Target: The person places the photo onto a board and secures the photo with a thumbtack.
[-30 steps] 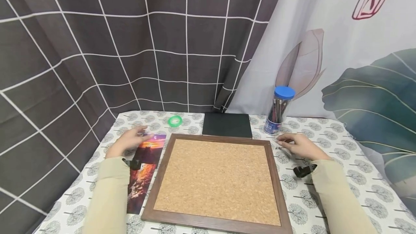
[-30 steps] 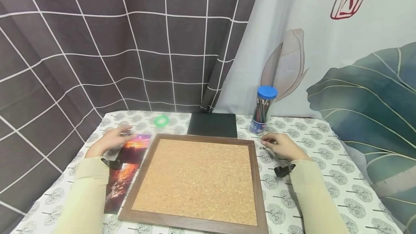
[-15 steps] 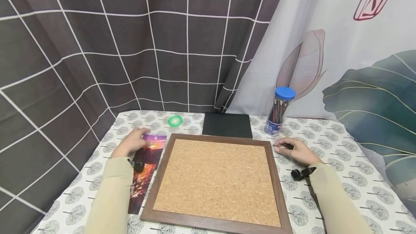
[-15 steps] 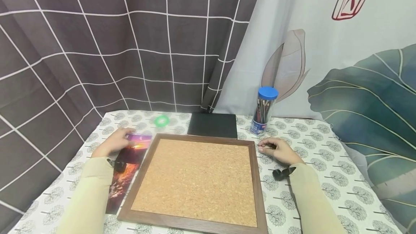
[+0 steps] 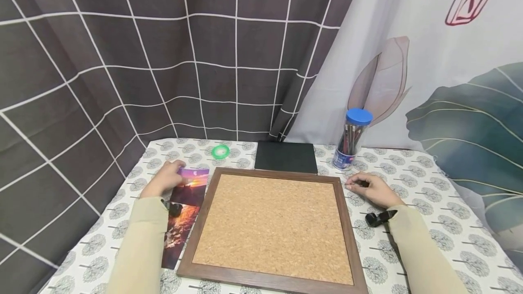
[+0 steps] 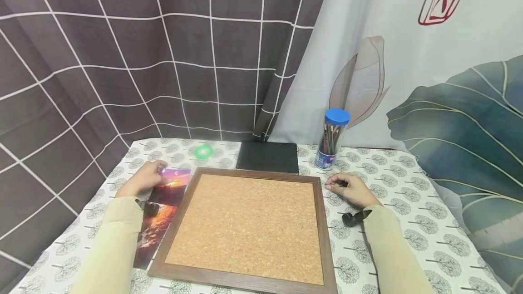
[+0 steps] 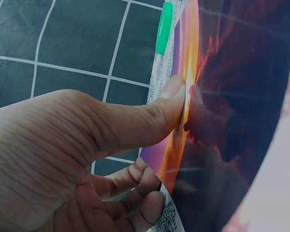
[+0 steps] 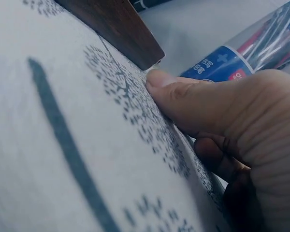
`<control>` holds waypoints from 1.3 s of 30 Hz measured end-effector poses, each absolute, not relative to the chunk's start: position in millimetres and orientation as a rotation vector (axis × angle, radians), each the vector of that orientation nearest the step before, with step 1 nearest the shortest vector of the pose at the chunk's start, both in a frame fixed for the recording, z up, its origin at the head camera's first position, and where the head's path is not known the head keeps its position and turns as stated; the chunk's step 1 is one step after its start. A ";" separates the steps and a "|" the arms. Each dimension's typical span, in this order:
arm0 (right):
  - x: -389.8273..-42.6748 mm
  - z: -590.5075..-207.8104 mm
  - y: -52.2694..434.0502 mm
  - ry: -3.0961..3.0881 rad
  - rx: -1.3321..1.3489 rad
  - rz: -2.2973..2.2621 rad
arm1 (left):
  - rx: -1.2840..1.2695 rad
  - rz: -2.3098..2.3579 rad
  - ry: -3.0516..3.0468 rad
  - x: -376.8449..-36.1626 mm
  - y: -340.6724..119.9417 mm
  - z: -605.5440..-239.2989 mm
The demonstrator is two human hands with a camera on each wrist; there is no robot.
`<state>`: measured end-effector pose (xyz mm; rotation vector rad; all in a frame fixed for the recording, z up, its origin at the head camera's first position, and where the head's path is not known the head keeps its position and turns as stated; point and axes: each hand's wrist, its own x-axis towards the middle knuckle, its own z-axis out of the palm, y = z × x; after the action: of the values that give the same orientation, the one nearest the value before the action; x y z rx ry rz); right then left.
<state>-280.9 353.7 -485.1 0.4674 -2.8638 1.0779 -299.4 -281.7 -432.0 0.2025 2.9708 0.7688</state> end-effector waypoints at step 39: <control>-279.0 -481.7 348.6 -2.823 0.264 1.037 | 0.133 0.829 3.062 -304.3 -288.9 -433.8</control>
<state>-279.0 348.6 -481.7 0.2639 -2.8235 1.0372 -304.3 -288.9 -433.8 0.1327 3.0621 0.8285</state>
